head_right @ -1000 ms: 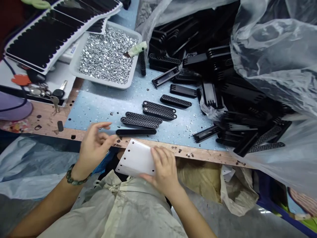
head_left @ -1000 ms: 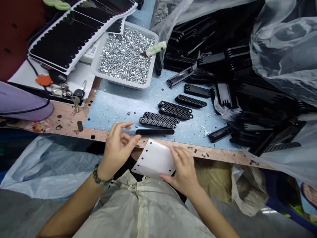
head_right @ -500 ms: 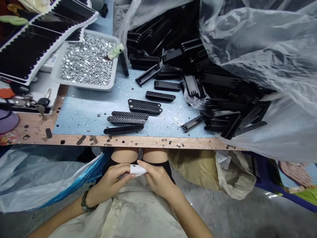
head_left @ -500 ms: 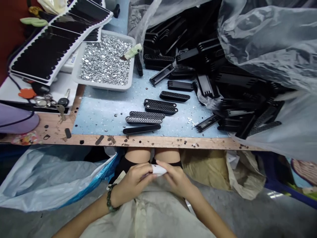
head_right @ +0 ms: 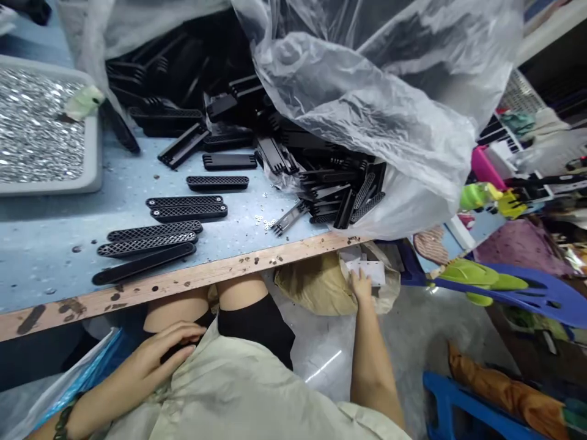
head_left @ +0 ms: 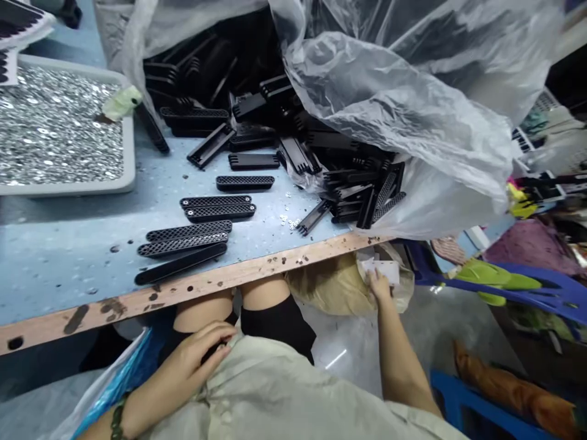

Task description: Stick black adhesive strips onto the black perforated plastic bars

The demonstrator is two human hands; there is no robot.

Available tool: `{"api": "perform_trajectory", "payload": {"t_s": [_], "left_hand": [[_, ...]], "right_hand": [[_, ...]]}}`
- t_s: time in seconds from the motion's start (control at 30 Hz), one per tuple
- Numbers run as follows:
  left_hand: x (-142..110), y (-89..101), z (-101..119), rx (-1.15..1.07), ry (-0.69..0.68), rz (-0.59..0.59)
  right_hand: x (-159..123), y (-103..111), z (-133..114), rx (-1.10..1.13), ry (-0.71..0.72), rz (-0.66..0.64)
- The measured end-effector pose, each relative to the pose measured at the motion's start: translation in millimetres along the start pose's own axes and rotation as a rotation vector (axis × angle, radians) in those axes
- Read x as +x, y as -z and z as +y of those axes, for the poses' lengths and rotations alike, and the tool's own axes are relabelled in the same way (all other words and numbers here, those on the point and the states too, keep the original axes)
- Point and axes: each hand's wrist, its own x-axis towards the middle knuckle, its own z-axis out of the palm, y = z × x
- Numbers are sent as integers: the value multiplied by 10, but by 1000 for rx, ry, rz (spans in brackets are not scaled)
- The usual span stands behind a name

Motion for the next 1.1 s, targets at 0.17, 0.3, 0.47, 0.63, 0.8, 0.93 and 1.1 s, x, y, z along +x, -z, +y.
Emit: {"api": "perform_trajectory", "payload": {"t_s": [0.17,0.3,0.47,0.63,0.8,0.93,1.1], "left_hand": [[-19,32,0,-33,58,-63],[6,112,91,-35,-3,46],[-24,325,280,72,-312,287],[-212,428,242,194,-407,639],[-250,1213,183,414,-71,1142],[-63,2501,147,601,283,1249],[244,3419,-25,564,689,1216]], "right_hand": [[9,-91,-426,86,39,165],[225,37,-1201,308,294,137],[732,-27,-2614,630,804,-60],[901,-317,-4105,760,1164,-321],[618,-294,-5004,784,1410,-430],[396,-122,-5043,808,1504,-415],[353,-66,-4603,759,1473,-403]]}}
